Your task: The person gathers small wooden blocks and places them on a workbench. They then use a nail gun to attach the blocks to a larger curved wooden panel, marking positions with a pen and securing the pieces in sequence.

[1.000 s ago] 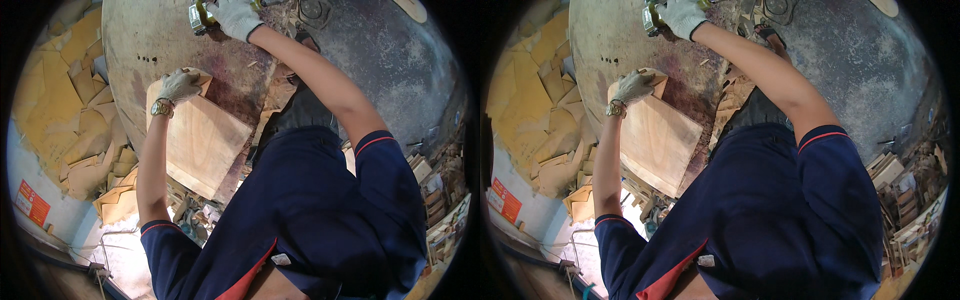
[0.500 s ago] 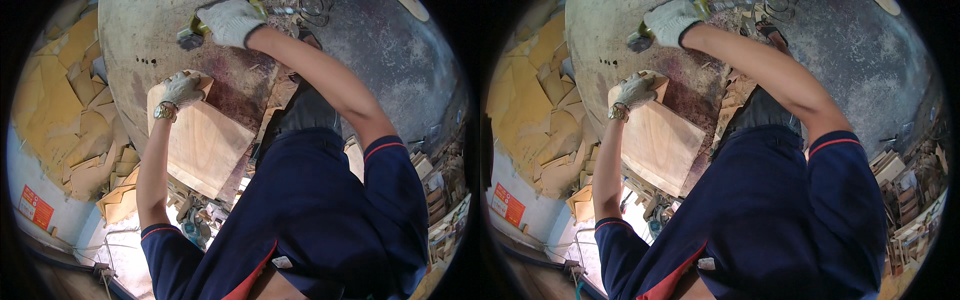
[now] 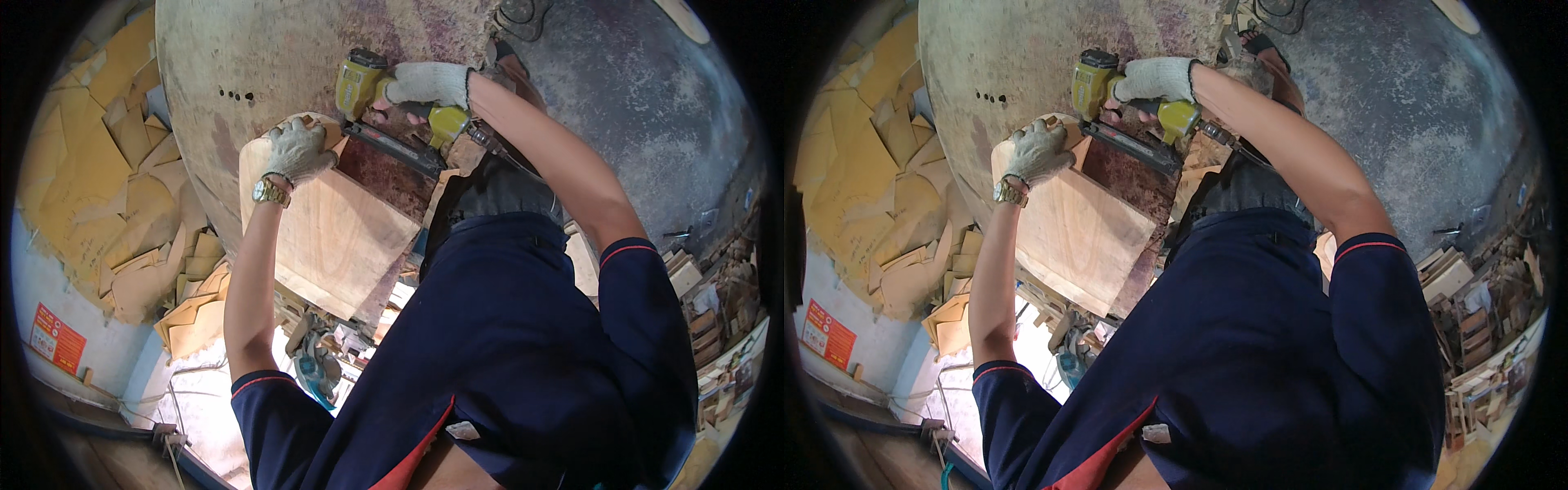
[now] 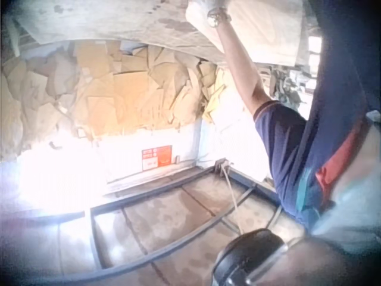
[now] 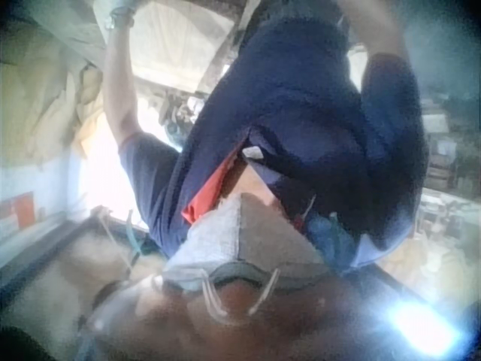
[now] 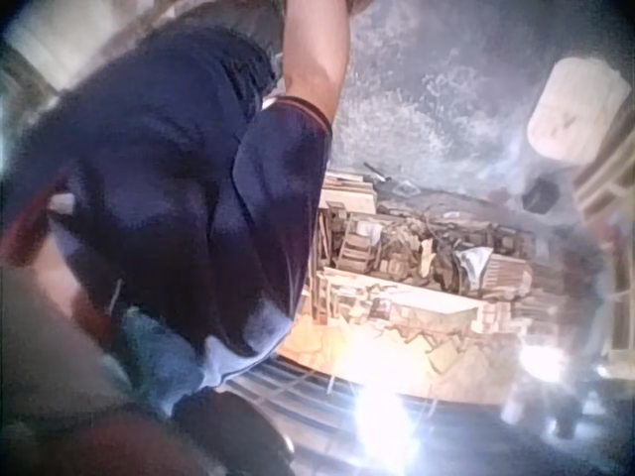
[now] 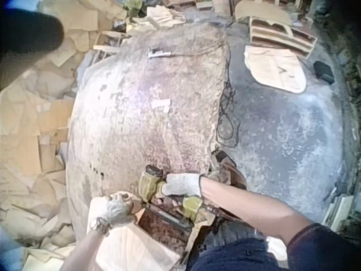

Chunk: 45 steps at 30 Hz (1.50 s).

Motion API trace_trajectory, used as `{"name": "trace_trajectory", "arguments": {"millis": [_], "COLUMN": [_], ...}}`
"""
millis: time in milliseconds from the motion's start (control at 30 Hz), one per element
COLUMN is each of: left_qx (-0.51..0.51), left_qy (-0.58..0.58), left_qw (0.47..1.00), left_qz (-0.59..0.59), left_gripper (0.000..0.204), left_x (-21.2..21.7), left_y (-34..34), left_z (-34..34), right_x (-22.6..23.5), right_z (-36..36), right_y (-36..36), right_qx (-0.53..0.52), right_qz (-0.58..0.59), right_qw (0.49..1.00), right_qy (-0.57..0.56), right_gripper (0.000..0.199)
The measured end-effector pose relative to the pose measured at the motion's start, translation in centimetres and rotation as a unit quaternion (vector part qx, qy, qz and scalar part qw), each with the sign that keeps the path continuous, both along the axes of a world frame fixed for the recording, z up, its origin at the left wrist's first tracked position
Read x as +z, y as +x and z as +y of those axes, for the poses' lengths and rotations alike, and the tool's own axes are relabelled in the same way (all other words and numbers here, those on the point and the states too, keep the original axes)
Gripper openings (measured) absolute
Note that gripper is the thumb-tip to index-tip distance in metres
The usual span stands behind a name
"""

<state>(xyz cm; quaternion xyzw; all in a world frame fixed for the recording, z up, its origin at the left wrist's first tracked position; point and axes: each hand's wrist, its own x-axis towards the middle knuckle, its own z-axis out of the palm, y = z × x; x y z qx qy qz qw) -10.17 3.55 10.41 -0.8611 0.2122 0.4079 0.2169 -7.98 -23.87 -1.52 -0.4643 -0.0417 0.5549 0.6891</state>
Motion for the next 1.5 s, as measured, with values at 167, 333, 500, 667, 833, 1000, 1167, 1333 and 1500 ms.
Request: {"name": "trace_trajectory", "arguments": {"millis": [167,333,500,667,833,1000,1167,1333,1500], "left_qx": [0.001,0.015,0.039,0.027,0.021,0.013,0.018,0.064,0.12], "left_qy": [0.002,0.022,0.029,0.04,0.021,0.027,0.036,0.061,-0.039], "left_qw": [1.0,0.999,0.998,0.999,1.0,0.999,0.999,0.996,0.989], "left_qz": [0.002,0.017,0.027,0.015,0.004,0.011,0.022,0.0,-0.08], "left_gripper": [0.052,0.051,0.048,0.046,0.046,0.056,0.065,0.071,0.072], "left_x": [-0.1,0.3,0.6,0.4,0.6,1.0,0.9,1.1,3.6], "left_y": [-0.1,0.2,0.2,0.1,0.0,-0.1,0.4,0.1,-2.1], "left_z": [0.1,-0.6,-1.1,-1.0,-1.2,-1.6,-1.7,-2.2,-1.3], "right_x": [-1.3,-1.2,-1.3,-1.3,-1.2,-1.3,-1.3,-1.8,-3.0], "right_z": [1.5,1.7,1.8,1.8,1.9,1.9,1.2,1.2,1.6], "right_y": [0.5,0.6,0.7,0.7,0.6,0.5,0.2,-0.2,-0.2], "right_qx": [0.026,0.027,0.026,0.021,0.021,-0.001,-0.026,-0.053,-0.039], "right_qz": [-0.015,-0.014,-0.003,0.011,0.009,0.008,0.016,0.029,0.021], "right_qw": [0.999,0.999,0.999,0.999,1.0,1.0,0.999,0.995,0.994], "right_qy": [0.027,0.012,0.027,0.029,0.019,0.028,0.03,0.079,0.098], "right_gripper": [0.035,0.036,0.034,0.031,0.028,0.029,0.03,0.032,0.031]}}
